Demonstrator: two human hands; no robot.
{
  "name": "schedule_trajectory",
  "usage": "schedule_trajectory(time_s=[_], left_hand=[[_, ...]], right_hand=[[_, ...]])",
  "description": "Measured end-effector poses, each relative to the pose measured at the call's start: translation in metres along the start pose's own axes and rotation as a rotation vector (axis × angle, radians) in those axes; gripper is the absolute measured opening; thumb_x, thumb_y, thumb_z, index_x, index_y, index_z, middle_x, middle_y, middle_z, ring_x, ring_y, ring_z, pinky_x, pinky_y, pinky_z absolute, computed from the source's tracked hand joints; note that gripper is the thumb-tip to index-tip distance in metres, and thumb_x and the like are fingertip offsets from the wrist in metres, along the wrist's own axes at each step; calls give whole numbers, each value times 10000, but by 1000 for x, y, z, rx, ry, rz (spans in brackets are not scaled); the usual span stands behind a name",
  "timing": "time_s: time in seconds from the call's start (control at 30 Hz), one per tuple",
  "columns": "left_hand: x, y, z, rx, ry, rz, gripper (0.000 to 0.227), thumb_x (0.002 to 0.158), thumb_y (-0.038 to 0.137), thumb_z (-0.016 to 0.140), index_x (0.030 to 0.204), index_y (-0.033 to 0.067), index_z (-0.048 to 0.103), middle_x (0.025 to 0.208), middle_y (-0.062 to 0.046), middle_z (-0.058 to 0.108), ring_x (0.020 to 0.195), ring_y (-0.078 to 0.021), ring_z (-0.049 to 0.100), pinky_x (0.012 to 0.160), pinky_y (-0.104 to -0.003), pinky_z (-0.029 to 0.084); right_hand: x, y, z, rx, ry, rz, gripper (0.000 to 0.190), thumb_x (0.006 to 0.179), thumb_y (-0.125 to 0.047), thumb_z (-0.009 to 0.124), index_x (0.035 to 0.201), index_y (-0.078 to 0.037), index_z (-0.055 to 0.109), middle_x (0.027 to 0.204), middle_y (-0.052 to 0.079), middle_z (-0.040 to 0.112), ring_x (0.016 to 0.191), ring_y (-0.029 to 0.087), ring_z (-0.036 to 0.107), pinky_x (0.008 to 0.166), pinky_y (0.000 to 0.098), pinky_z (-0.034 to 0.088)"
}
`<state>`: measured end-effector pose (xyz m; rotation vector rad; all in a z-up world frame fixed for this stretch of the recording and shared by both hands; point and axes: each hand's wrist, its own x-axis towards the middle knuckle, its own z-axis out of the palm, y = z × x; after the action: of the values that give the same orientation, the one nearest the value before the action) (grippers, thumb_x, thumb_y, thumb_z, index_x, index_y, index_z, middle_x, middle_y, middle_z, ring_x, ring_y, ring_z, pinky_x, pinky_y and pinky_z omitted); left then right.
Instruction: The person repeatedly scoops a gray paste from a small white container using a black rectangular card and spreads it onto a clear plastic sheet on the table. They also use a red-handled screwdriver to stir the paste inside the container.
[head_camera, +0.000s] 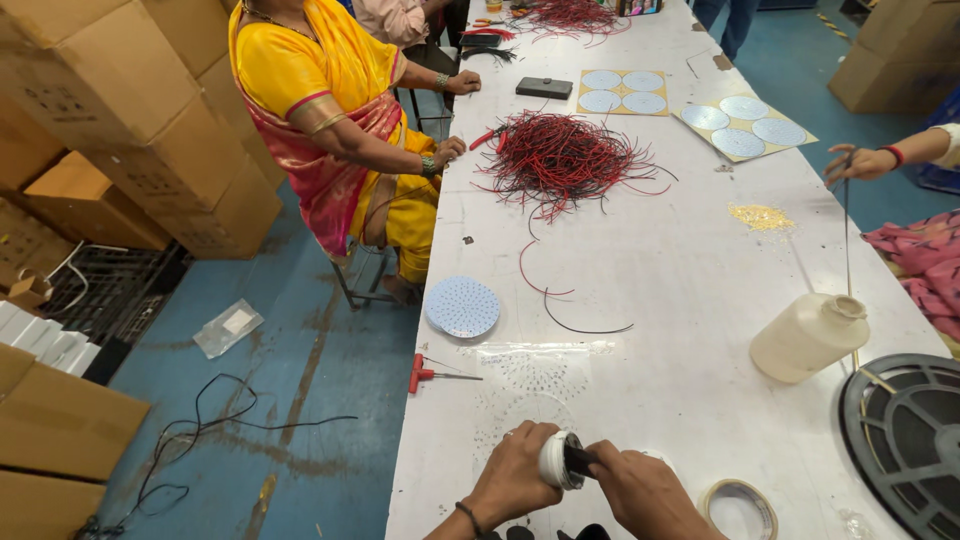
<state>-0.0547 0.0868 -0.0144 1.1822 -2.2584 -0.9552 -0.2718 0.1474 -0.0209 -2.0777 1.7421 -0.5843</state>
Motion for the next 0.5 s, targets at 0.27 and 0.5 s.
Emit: schedule_trajectory(time_s=[0.27, 0.5], left_hand=[[2, 2, 0, 12, -7, -1, 635, 639, 128, 819, 1241, 77, 623, 1130, -152, 626, 1046, -369, 632, 902, -450, 534], [0, 5, -1, 39, 11, 64, 596, 647, 105, 819, 1213, 78, 634, 1126, -158, 635, 1047, -384, 622, 916, -454, 525]], right_hand=[[0, 7, 21, 0, 147, 30, 215, 891, -194, 645, 1104, -165, 651, 623, 124, 700, 597, 331, 705, 579, 462, 536], [0, -7, 7, 134, 132, 135, 250, 884, -178, 645, 1128, -192, 694, 622, 115, 716, 606, 311, 730, 596, 424, 561]])
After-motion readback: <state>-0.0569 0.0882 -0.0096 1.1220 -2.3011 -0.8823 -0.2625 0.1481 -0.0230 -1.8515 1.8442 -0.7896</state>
